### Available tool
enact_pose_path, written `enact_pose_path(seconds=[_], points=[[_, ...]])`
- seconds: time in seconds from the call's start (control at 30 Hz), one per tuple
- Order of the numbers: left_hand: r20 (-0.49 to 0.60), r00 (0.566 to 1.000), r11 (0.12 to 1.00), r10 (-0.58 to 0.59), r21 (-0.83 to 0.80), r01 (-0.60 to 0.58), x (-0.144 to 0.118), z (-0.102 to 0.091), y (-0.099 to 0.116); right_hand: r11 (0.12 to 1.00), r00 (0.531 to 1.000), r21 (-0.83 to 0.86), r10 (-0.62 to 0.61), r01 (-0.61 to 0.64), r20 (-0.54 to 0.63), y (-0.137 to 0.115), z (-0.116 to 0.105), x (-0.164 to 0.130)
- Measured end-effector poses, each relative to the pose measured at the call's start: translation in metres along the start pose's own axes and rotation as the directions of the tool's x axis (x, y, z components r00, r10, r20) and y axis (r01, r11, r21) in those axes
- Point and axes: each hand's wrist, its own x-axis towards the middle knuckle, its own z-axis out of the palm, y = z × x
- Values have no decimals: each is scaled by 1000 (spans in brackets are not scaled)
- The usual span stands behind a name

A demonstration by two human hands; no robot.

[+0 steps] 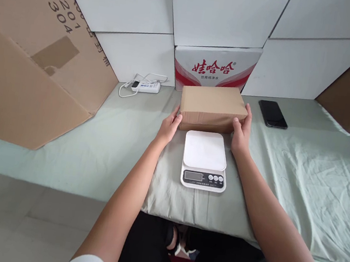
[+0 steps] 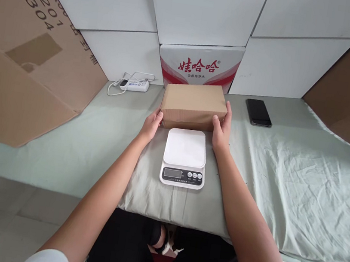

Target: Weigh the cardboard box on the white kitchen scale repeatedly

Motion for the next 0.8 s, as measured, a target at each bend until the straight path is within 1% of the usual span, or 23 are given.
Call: enact_pose_path(seconds=[0.07, 0.2, 0.37, 0.47, 0.57, 0.67, 0.8], points=[[12, 1000, 999, -17, -32, 18, 1, 0, -1, 1000, 1000, -3, 3, -3, 3, 0, 0, 0], [21, 998, 997, -63, -44, 64, 2, 1, -3, 1000, 1000, 12, -14, 14, 4, 3, 2, 1], [39, 999, 998, -15, -65, 18, -1, 0, 4, 997, 1000, 82, 0, -1, 13, 5, 5, 1], [48, 999, 998, 7, -63, -4, -3, 0, 9, 997, 1000, 78, 3, -4, 20, 3, 5, 2], [39, 999, 998, 37, -55, -35, -4, 0, 9, 997, 999, 73, 8, -11, 38, 2, 3, 2], [23, 999, 999, 42, -33, -42, -4, 1, 8, 995, 999, 99, 16, -21, 47, 4, 3, 3], [33, 998, 997, 52, -55, -50, -5, 0, 10, 994, 998, 106, 12, -19, 61, 8, 2, 4]])
